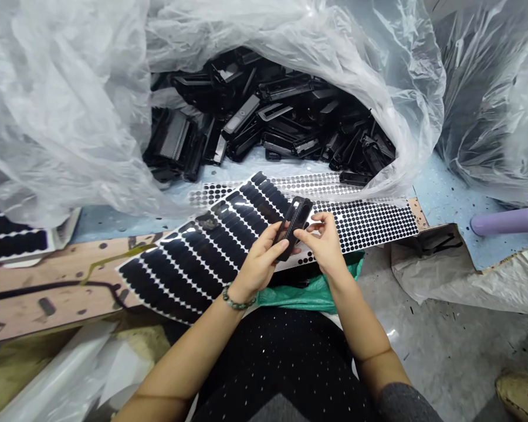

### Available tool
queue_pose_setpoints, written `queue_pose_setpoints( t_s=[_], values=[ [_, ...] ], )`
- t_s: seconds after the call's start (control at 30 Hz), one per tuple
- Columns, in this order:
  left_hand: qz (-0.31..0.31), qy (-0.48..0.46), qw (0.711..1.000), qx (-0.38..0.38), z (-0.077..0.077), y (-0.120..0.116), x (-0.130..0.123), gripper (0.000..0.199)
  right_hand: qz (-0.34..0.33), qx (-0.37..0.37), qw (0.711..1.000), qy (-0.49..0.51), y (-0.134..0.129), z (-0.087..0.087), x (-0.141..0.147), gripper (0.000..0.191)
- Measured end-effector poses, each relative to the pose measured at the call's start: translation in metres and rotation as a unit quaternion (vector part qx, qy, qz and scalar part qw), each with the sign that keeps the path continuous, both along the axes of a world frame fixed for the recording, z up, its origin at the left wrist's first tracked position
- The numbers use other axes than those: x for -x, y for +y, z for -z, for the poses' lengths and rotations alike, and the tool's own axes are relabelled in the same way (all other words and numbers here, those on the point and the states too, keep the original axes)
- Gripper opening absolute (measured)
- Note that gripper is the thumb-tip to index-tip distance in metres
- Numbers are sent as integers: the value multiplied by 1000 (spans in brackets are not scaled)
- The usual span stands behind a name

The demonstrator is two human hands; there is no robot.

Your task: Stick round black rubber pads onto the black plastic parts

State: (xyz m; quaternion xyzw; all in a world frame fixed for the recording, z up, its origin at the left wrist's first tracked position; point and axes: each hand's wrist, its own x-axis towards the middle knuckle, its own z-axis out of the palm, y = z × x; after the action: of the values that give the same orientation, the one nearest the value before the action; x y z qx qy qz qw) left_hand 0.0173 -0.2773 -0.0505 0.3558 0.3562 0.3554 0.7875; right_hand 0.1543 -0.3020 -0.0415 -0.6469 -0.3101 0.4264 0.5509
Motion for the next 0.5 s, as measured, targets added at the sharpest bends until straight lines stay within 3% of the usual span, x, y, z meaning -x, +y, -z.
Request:
queue_pose_setpoints(
  t_s=[0.13,0.23,0.37,0.43,0.5],
  values=[
    [41,-43,997,45,-10,1,-1,40,-35,-10,990,136,3,2,-2,41],
    [57,-22,998,26,-10,1,-2,38,-60,-22,989,137,2,2,-4,45],
    [126,118,976,-130,-9,23,2,28,-44,-54,992,108,-12,2,-21,45],
    [77,211,944,-241,-9,51,0,26,-101,-42,990,88,-26,-1,-33,42],
    [-20,273,902,-333,-8,86,-7,26,-227,4,973,37,-41,-4,-44,39]
  ],
)
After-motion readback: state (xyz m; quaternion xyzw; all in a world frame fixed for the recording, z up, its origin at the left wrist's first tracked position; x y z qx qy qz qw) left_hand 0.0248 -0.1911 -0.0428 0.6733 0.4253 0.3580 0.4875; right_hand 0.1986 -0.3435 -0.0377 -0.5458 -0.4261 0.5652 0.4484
